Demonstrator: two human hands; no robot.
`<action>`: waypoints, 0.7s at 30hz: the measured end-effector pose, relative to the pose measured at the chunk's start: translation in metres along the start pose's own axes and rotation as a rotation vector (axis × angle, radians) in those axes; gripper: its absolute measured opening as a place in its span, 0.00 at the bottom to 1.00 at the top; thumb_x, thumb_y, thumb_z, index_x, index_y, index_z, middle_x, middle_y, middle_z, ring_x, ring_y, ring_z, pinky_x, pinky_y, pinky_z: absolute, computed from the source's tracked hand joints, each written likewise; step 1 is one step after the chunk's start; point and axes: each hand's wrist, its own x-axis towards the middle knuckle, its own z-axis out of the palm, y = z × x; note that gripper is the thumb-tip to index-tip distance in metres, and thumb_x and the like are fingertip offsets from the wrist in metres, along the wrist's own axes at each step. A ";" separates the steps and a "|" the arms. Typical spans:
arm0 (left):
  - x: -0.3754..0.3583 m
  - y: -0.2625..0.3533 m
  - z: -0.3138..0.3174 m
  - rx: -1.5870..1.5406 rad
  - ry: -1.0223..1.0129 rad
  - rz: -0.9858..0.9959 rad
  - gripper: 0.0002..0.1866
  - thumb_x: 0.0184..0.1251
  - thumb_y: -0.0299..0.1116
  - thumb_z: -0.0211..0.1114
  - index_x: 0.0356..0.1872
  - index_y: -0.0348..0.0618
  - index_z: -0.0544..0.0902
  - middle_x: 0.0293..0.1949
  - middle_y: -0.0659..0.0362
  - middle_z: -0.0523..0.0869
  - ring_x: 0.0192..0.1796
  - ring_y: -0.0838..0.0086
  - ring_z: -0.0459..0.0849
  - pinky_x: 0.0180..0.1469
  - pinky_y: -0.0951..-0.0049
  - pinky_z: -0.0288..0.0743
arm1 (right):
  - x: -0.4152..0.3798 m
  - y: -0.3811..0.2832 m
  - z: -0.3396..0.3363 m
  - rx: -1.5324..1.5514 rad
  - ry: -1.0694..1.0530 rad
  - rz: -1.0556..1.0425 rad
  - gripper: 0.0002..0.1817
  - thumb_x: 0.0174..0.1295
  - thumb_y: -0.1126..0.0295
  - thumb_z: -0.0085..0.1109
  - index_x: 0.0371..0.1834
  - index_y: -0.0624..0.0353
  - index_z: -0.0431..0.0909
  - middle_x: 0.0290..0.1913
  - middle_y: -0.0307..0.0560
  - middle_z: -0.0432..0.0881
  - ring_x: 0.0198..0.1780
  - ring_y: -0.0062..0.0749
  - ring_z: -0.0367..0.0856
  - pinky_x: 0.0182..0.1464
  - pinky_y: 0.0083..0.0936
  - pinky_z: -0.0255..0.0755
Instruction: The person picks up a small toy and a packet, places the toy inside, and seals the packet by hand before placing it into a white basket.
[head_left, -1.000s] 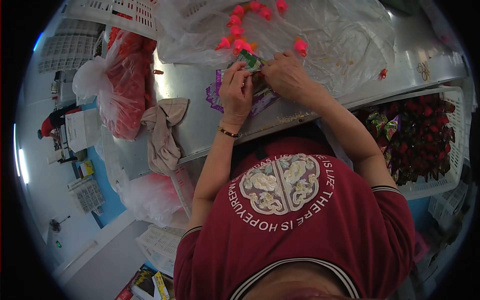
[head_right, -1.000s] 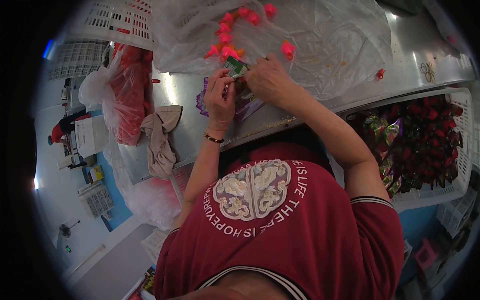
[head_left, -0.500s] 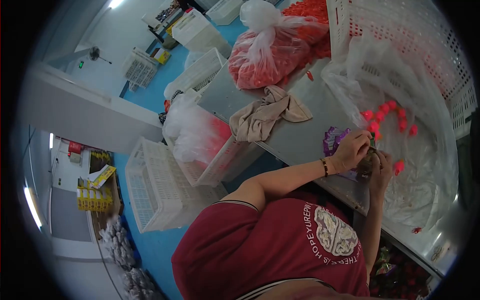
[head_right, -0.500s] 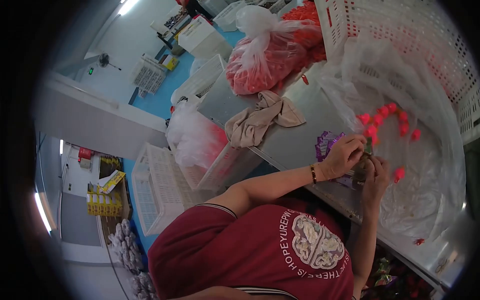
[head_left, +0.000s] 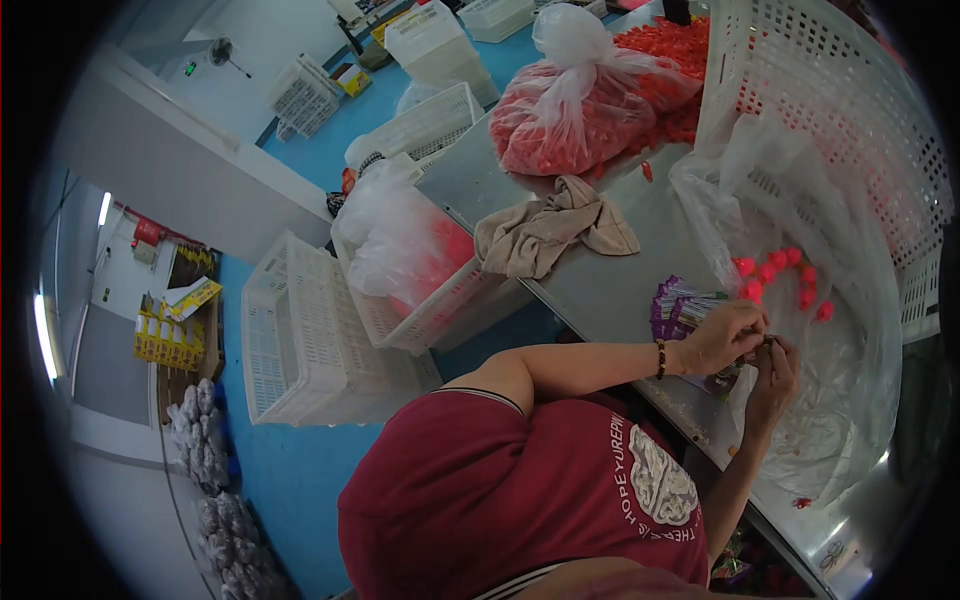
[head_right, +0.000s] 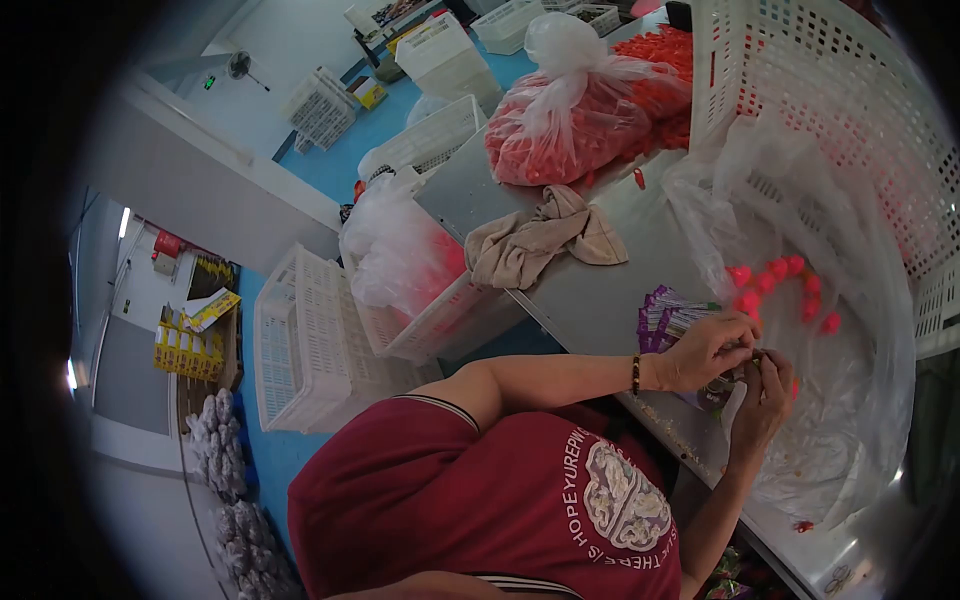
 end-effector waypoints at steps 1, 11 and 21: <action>0.001 0.003 -0.004 -0.135 -0.050 -0.060 0.09 0.68 0.33 0.61 0.33 0.36 0.76 0.40 0.57 0.81 0.42 0.70 0.80 0.45 0.70 0.73 | 0.000 -0.004 -0.004 0.022 0.002 -0.012 0.11 0.61 0.78 0.56 0.45 0.71 0.79 0.47 0.48 0.80 0.45 0.34 0.79 0.50 0.26 0.71; -0.002 0.000 -0.023 -0.834 -0.645 -0.660 0.14 0.71 0.38 0.61 0.47 0.38 0.81 0.38 0.69 0.81 0.40 0.87 0.76 0.44 0.83 0.70 | 0.011 -0.022 -0.030 0.251 -0.252 -0.057 0.08 0.57 0.82 0.55 0.39 0.71 0.79 0.45 0.43 0.76 0.46 0.27 0.75 0.48 0.19 0.66; -0.006 0.007 -0.003 -0.846 -0.421 -0.634 0.10 0.65 0.31 0.66 0.43 0.38 0.81 0.35 0.66 0.83 0.36 0.85 0.79 0.40 0.81 0.72 | -0.003 -0.005 -0.038 0.370 -0.142 -0.016 0.09 0.56 0.83 0.56 0.40 0.70 0.79 0.45 0.42 0.76 0.46 0.25 0.75 0.49 0.18 0.66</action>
